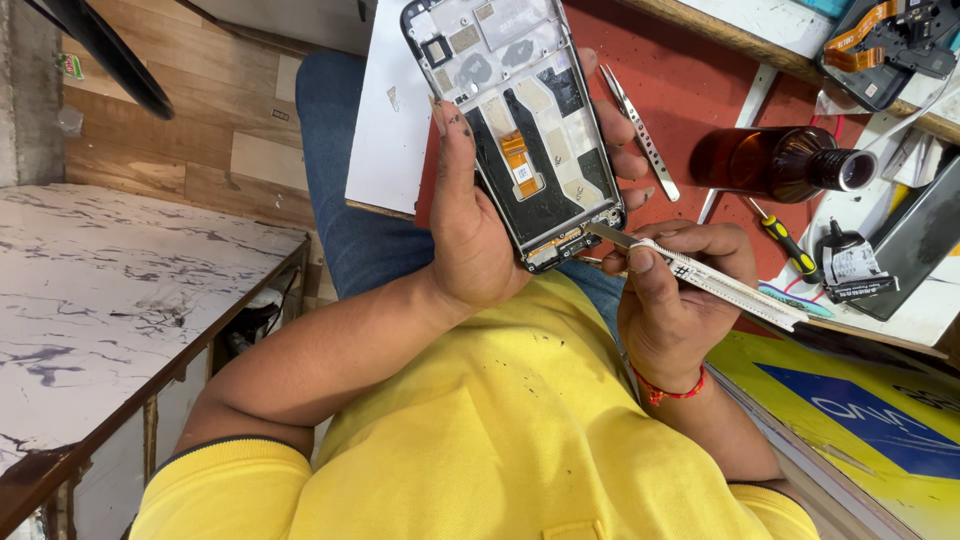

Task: The person works on a disassembled smartphone, applying adhesive to the back housing and using a syringe to apply liquid to the internal frame. They then use a white plastic spudger to pry and adjust components along the phone's edge.

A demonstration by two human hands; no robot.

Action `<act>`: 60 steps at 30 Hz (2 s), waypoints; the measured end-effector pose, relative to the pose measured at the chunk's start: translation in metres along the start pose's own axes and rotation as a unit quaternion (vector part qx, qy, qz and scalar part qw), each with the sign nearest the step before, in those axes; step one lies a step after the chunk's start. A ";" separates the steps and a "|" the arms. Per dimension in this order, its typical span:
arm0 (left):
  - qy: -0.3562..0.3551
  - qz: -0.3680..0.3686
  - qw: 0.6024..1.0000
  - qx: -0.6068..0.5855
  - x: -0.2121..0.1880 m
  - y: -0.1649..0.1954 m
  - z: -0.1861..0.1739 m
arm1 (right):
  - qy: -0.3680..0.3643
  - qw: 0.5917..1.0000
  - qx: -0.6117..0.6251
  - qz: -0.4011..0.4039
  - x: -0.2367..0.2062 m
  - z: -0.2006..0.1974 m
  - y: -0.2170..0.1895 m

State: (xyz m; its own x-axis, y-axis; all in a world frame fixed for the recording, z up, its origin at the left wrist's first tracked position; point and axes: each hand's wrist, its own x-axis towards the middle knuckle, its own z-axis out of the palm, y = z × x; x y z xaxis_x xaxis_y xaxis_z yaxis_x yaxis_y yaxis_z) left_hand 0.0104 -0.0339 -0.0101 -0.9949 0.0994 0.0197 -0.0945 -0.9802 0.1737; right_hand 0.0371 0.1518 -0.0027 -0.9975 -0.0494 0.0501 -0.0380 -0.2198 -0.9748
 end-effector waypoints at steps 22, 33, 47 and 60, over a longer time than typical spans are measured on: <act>0.012 -0.016 0.999 0.031 -0.001 -0.002 -0.003 | -0.029 0.999 -0.013 0.016 0.003 -0.011 0.000; 0.045 0.014 0.999 0.020 -0.005 -0.001 0.004 | -0.036 0.999 -0.022 -0.011 -0.004 -0.010 -0.003; 0.040 -0.015 0.999 -0.010 -0.006 0.003 0.009 | -0.206 0.911 -0.263 -0.241 0.020 -0.016 -0.025; 0.067 0.021 0.997 -0.020 -0.007 -0.007 0.007 | 0.012 1.000 -0.026 -0.010 -0.004 -0.008 0.002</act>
State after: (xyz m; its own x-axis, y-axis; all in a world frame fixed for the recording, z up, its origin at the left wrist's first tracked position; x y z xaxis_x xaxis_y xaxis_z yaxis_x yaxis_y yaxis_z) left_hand 0.0182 -0.0262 -0.0046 -0.9937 0.0371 -0.1055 -0.0513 -0.9895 0.1352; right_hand 0.0409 0.1593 -0.0065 -0.9976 -0.0225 0.0656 -0.0609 -0.1694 -0.9837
